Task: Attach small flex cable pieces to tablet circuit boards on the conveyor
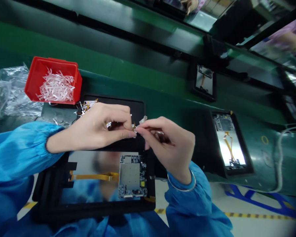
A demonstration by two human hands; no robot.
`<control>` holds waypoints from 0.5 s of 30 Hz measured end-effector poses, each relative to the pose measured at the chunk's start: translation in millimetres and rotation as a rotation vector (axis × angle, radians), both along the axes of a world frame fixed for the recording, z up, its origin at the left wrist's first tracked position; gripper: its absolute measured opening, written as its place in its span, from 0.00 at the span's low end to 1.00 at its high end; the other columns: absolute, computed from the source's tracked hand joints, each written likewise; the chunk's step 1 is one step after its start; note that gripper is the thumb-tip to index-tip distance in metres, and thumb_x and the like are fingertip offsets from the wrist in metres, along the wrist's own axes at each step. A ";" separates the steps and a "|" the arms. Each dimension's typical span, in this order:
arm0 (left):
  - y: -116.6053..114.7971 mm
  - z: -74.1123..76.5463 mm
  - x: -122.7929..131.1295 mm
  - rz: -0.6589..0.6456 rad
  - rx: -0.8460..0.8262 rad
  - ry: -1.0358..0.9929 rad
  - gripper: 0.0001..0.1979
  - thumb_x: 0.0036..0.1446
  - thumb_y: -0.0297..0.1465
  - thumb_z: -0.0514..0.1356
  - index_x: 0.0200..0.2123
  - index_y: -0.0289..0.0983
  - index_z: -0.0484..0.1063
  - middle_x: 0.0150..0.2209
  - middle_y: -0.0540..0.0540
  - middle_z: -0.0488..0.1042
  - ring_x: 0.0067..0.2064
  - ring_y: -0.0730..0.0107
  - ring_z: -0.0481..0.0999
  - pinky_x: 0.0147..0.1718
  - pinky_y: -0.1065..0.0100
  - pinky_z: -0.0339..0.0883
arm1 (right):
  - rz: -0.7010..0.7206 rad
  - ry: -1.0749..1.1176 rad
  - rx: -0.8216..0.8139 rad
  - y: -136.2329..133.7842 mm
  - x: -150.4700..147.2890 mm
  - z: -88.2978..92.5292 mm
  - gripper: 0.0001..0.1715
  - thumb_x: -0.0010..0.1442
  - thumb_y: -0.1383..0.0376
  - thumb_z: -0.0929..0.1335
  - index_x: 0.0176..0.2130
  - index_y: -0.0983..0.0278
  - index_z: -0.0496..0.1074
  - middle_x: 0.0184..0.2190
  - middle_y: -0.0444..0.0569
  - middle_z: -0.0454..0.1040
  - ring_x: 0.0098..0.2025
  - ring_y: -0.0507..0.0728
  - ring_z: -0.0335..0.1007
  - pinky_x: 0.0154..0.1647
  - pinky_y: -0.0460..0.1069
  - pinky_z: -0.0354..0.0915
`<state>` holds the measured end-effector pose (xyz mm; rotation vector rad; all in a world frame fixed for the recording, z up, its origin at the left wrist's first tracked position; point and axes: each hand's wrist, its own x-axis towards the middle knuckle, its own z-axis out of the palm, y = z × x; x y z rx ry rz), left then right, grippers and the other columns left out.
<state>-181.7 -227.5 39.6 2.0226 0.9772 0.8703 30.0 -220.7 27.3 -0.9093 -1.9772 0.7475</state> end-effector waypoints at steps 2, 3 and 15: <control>-2.1 0.0 0.9 -0.011 0.065 0.022 0.09 0.63 0.25 0.62 0.28 0.34 0.73 0.28 0.51 0.69 0.28 0.77 0.66 0.27 0.72 0.58 | 0.115 0.088 -0.169 -3.9 2.4 3.4 0.05 0.61 0.71 0.74 0.39 0.63 0.77 0.35 0.44 0.79 0.29 0.51 0.77 0.23 0.44 0.69; -3.2 0.0 1.2 -0.018 0.108 0.040 0.08 0.63 0.24 0.61 0.30 0.33 0.74 0.29 0.50 0.70 0.29 0.77 0.67 0.27 0.73 0.58 | 0.143 0.114 -0.233 -4.8 3.5 4.3 0.07 0.59 0.71 0.76 0.40 0.64 0.78 0.36 0.45 0.80 0.30 0.52 0.79 0.22 0.44 0.70; -19.0 3.0 -4.3 -0.137 0.272 0.222 0.12 0.69 0.24 0.54 0.40 0.32 0.77 0.34 0.47 0.75 0.36 0.72 0.71 0.35 0.71 0.64 | 0.221 0.124 -0.312 -5.7 16.8 -7.8 0.08 0.61 0.76 0.73 0.39 0.65 0.78 0.34 0.46 0.79 0.29 0.51 0.78 0.21 0.43 0.69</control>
